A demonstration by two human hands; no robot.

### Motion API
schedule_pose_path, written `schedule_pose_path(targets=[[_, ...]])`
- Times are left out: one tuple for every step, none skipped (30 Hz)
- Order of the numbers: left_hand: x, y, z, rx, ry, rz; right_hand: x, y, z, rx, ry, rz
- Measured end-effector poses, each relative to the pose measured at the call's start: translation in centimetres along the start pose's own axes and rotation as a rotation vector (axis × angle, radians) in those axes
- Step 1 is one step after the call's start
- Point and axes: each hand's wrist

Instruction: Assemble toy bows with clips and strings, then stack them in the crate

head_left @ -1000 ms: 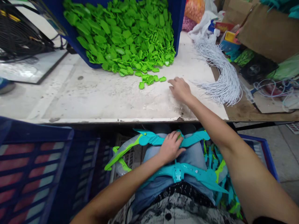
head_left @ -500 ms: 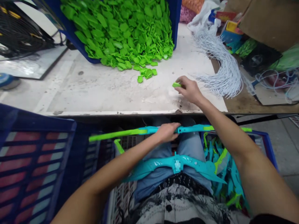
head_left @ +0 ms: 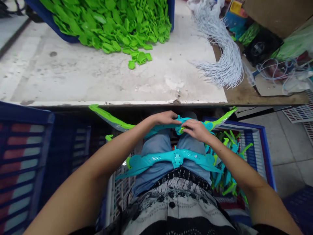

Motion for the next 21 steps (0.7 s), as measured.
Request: schedule_pose_path(targets=[[0.1,0.0,0.1,0.007,0.005,0.022,-0.1,0.4,-0.1,-0.003,-0.03,0.029],[0.1,0.0,0.1,0.013,0.007,0.042,-0.2,0.7,-0.1,-0.007,-0.053,0.055],[0.1,0.0,0.2,0.017,0.009,0.058,-0.2,0.9,-0.2,-0.015,-0.071,0.075],[0.1,0.0,0.2,0.017,0.009,0.071,-0.2,1.1,-0.2,-0.026,-0.083,0.086],[0.2,0.1,0.2,0.015,0.007,0.08,-0.2,1.3,-0.3,-0.042,-0.089,0.089],[0.2,0.1,0.2,0.014,0.005,0.087,-0.2,1.4,-0.3,-0.064,-0.091,0.083],[0.2,0.1,0.2,0.014,0.006,0.093,-0.2,1.6,-0.3,-0.09,-0.088,0.074],[0.3,0.1,0.2,0.015,0.009,0.097,-0.1,1.7,-0.3,-0.115,-0.077,0.062],[0.4,0.1,0.1,0.015,0.014,0.1,0.0,1.9,-0.3,-0.134,-0.059,0.052],[0.4,0.1,0.1,0.012,0.019,0.101,0.1,2.1,-0.4,-0.144,-0.038,0.046],[0.5,0.1,0.1,0.009,0.02,0.098,0.2,2.2,-0.4,-0.147,-0.018,0.049],[0.6,0.1,0.0,0.003,0.018,0.095,0.2,2.4,-0.4,-0.142,-0.002,0.06],[0.6,0.1,0.0,-0.003,0.014,0.09,0.2,2.5,-0.4,-0.133,0.005,0.075],[0.6,0.0,0.1,-0.006,0.008,0.086,0.3,2.5,-0.3,-0.124,0.003,0.091],[0.6,0.0,0.1,-0.006,0.005,0.083,0.2,2.5,-0.3,-0.118,-0.006,0.1],[0.5,0.0,0.1,-0.004,0.003,0.082,0.2,2.5,-0.3,-0.118,-0.017,0.102],[0.4,0.0,0.2,-0.002,0.004,0.084,0.2,2.4,-0.2,-0.124,-0.023,0.097],[0.4,0.0,0.2,0.0,0.006,0.086,0.1,2.3,-0.2,-0.134,-0.025,0.087],[0.3,0.0,0.2,-0.001,0.008,0.089,0.1,2.2,-0.2,-0.144,-0.023,0.077],[0.3,0.0,0.3,-0.001,0.007,0.093,0.1,2.1,-0.2,-0.151,-0.018,0.071],[0.2,0.0,0.3,-0.001,0.007,0.098,0.0,2.1,-0.2,-0.151,-0.011,0.072]])
Point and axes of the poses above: each hand's wrist, its own z-axis away from the middle knuckle, its own y-axis out of the palm, x = y × z, and after that the axes turned 6 degrees about -y, right-handed
